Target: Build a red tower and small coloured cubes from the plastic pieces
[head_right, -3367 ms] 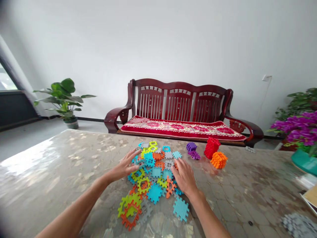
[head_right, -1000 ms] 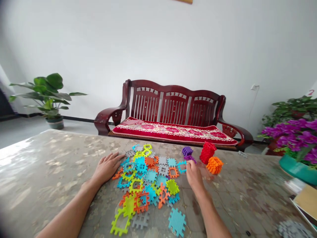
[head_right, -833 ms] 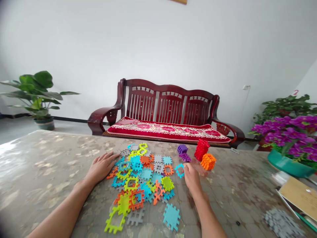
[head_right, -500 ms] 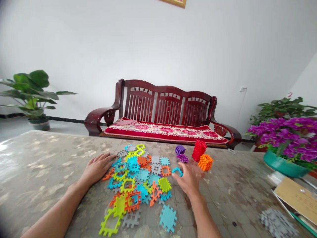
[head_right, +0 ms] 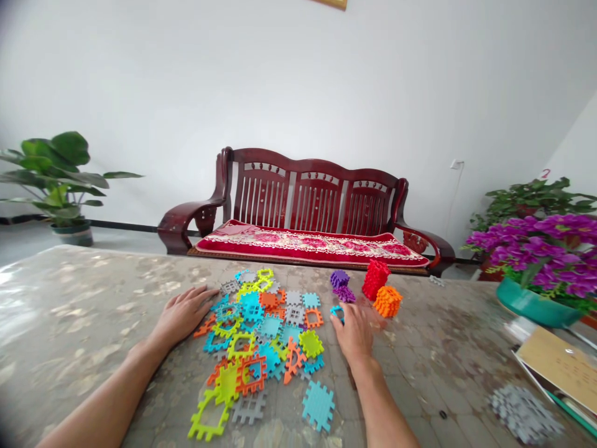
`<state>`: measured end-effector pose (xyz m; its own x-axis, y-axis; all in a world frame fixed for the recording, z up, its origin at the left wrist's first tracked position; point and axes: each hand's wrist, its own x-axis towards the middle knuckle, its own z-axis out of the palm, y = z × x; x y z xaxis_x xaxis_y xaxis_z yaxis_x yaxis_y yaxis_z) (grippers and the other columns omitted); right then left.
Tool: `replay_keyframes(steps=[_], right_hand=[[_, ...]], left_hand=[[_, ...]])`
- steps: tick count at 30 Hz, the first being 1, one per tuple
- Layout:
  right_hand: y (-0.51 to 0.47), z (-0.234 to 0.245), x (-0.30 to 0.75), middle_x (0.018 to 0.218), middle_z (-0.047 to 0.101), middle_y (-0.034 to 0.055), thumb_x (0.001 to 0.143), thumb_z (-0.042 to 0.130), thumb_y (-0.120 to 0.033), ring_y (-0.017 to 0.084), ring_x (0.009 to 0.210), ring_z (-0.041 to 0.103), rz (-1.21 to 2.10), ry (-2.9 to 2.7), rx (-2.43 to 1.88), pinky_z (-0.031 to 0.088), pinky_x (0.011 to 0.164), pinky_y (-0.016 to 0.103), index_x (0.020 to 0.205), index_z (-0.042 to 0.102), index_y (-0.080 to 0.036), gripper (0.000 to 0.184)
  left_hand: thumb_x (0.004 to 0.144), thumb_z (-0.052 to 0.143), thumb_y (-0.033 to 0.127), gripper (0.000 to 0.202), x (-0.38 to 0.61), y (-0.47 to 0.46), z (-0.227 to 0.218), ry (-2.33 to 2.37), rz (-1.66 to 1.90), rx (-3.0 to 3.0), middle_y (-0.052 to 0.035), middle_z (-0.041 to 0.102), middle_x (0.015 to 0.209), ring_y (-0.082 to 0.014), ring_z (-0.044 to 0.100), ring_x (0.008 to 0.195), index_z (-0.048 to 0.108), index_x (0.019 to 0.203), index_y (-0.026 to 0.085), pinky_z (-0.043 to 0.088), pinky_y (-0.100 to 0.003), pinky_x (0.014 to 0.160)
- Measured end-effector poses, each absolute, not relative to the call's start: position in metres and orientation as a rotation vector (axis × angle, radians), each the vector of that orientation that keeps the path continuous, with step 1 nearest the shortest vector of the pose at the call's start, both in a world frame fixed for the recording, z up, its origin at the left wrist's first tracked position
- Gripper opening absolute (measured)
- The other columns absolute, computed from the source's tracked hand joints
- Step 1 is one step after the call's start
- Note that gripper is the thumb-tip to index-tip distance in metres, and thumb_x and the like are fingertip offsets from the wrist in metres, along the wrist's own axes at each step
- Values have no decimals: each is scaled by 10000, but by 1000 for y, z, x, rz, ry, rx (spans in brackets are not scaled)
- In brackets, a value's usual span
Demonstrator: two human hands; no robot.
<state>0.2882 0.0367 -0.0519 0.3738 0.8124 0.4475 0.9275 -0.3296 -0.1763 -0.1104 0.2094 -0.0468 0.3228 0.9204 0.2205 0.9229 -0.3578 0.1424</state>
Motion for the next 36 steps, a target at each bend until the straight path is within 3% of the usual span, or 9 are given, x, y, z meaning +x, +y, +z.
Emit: replay_keyframes(steps=[7, 12, 15, 19, 22, 26, 29, 34, 36], right_hand=[[34, -47, 281, 1119, 662, 108, 846, 533, -280, 265, 1089, 562, -409, -1495, -1962, 412, 971, 396, 1085, 676, -186, 294], [36, -43, 262, 933, 706, 62, 785, 540, -240, 213, 883, 616, 74, -1583, -1616, 476, 849, 352, 937, 705, -210, 226], [35, -38, 254, 943, 720, 52, 734, 608, -260, 192, 804, 612, 391, -1616, -1493, 493, 790, 330, 1015, 704, -204, 303], [31, -27, 253, 1075, 715, 58, 649, 714, -296, 213, 892, 611, 634, -1725, -1461, 482, 825, 341, 1148, 682, -219, 507], [30, -25, 254, 1110, 705, 57, 600, 748, -281, 239, 974, 616, 669, -1795, -1484, 471, 862, 348, 1145, 698, -231, 549], [35, -32, 257, 925, 731, 29, 634, 705, -292, 198, 791, 629, 703, -1671, -1595, 489, 735, 314, 996, 749, -220, 371], [44, -40, 260, 854, 729, 49, 671, 687, -397, 205, 746, 634, 708, -1421, -1573, 501, 699, 324, 917, 745, -186, 329], [53, -42, 261, 1217, 642, 120, 682, 696, -487, 246, 1001, 645, 529, -1145, -1420, 529, 824, 369, 1173, 638, -200, 572], [51, -39, 262, 1209, 636, 123, 660, 720, -449, 247, 1015, 633, 442, -1175, -1461, 522, 848, 376, 1134, 653, -195, 542]], left_hand=[[960, 336, 424, 457, -109, 209, -47, -1780, -423, -2540, -21, 525, 1456, -267, 431, 1355, 564, 1351, 363, 310, -440, 1095], [963, 337, 408, 461, -109, 209, -47, -1779, -413, -2529, -32, 521, 1461, -263, 418, 1368, 561, 1360, 339, 305, -441, 1102], [958, 354, 409, 451, -110, 210, -48, -1774, -421, -2528, -28, 522, 1460, -257, 428, 1360, 573, 1346, 343, 315, -434, 1095], [956, 358, 411, 448, -110, 211, -48, -1769, -436, -2532, -31, 523, 1459, -265, 435, 1356, 586, 1334, 340, 317, -442, 1094], [958, 353, 419, 453, -110, 211, -47, -1777, -429, -2532, -30, 520, 1462, -265, 435, 1357, 577, 1343, 341, 315, -442, 1096], [957, 356, 421, 455, -110, 210, -45, -1772, -418, -2534, -35, 523, 1460, -264, 432, 1360, 575, 1346, 334, 319, -439, 1095], [956, 357, 417, 457, -110, 209, -45, -1767, -418, -2540, -41, 524, 1457, -269, 435, 1358, 577, 1345, 328, 321, -446, 1093], [953, 358, 412, 452, -110, 210, -47, -1761, -445, -2538, -42, 528, 1455, -272, 440, 1354, 586, 1335, 332, 320, -453, 1093], [951, 363, 418, 450, -110, 211, -48, -1762, -456, -2539, -40, 535, 1448, -273, 442, 1353, 592, 1329, 335, 321, -452, 1093]])
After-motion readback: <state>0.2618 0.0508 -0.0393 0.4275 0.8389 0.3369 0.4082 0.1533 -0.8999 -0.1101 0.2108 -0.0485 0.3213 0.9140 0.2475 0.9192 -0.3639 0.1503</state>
